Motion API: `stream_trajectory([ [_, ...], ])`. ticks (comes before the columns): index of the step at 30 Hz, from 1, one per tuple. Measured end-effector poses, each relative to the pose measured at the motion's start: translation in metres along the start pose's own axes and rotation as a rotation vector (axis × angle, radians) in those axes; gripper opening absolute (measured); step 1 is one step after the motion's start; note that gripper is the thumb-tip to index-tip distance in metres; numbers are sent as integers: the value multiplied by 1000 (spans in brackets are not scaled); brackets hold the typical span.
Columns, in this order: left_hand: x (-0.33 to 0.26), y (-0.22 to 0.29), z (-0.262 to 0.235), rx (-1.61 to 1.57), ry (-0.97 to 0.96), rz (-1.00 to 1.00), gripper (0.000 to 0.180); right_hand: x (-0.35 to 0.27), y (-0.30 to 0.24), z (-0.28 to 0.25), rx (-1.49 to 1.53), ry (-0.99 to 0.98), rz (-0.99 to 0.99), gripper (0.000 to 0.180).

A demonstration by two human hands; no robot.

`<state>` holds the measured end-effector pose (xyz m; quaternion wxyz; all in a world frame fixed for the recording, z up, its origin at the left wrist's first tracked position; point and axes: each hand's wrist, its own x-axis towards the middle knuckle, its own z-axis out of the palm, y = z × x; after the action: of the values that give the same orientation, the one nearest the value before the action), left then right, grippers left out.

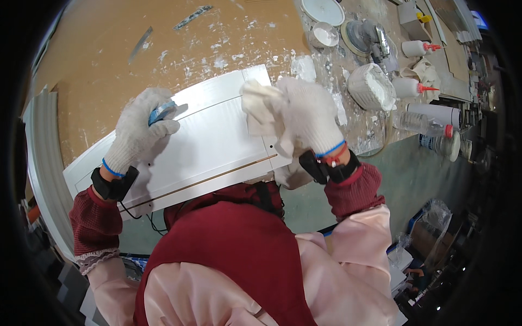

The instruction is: Cleaning and wiping down white wooden furniture panels on a workbench using a cleaning block and a cloth.

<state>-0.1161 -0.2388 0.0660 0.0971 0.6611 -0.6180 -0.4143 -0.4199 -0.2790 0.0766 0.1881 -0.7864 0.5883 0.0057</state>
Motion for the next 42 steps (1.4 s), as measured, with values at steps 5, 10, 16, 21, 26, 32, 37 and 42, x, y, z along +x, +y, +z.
stream_trajectory([
  [5, 4, 2, 1, 194, 101, 156, 46, 7, -1, 3, 71, 5, 96, 24],
  [10, 8, -13, 6, 97, 81, 263, 47, -48, -6, 10, 167, -114, 377, 24],
  [16, 7, -19, 7, 163, 143, 420, 44, -28, 0, 15, 185, -35, 278, 25],
  [21, 5, -8, 5, 292, 125, 264, 41, 12, 14, 18, -4, 57, -5, 30],
  [26, 6, -5, 1, 95, 28, 250, 44, -39, -1, 28, 193, 52, 283, 29],
  [32, 8, -16, 5, 137, 96, 333, 44, -48, -6, 26, 267, 52, 413, 26],
  [37, 12, -20, 5, -167, 2, 192, 42, -5, 11, 26, -11, 264, -104, 24],
  [42, 7, -6, 4, 154, 81, 261, 45, -23, 15, 41, 147, 175, 33, 22],
])
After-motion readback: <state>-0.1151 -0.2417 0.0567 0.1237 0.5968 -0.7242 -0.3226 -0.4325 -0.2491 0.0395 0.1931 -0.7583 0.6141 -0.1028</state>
